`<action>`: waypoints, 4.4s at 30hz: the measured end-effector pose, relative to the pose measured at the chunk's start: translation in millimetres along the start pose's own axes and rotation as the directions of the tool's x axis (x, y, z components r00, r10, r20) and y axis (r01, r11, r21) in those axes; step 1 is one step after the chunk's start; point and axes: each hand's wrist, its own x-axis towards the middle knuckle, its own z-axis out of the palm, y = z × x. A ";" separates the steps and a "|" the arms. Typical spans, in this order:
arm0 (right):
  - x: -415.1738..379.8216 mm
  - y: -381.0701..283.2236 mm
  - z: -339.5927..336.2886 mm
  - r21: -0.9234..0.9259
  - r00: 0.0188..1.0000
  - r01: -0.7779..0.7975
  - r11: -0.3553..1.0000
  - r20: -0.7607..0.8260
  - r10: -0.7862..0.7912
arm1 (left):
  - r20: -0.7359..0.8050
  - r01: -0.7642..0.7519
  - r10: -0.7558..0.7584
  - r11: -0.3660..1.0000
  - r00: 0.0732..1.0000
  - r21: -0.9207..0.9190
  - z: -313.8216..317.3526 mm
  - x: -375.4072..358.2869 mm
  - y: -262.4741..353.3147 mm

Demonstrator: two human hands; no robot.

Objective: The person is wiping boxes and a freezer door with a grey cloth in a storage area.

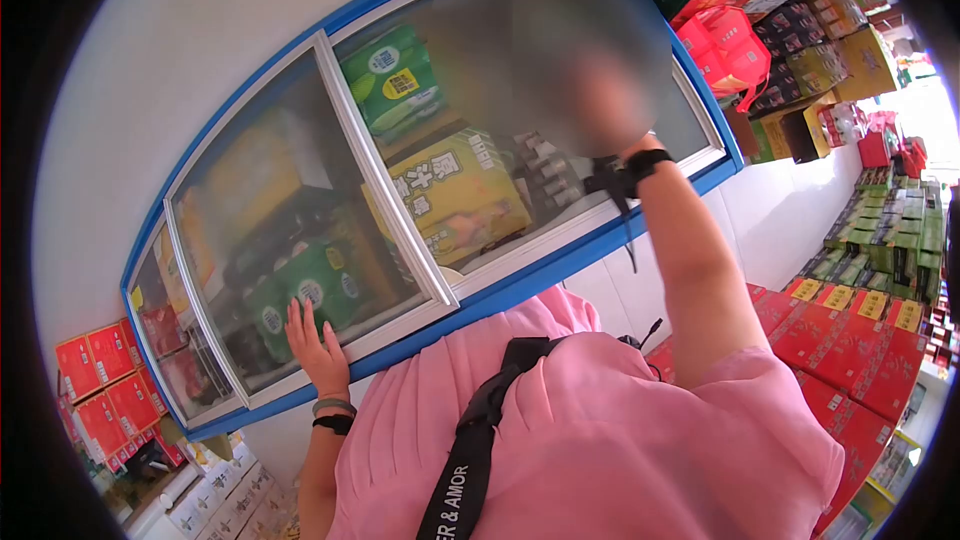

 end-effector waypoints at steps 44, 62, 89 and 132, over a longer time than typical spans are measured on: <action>-127.6 30.8 -24.5 -0.119 0.966 -0.242 0.963 -0.120 0.228 | -0.030 -0.036 0.036 0.999 0.999 0.017 2.2 0.5 -0.8; -200.0 -251.0 3.8 0.221 0.967 0.231 0.948 0.058 -0.249 | -0.154 -0.097 0.101 0.995 0.983 0.030 13.5 -9.1 -18.3; -231.3 42.5 -74.3 -0.162 0.991 -0.107 0.981 -0.093 0.093 | -0.128 -0.057 0.057 0.998 0.990 0.007 12.7 -10.4 -7.6; 327.8 183.4 32.7 -0.319 0.925 -0.074 0.945 0.331 0.184 | 0.106 0.233 -0.240 0.970 0.965 0.069 63.5 78.6 232.8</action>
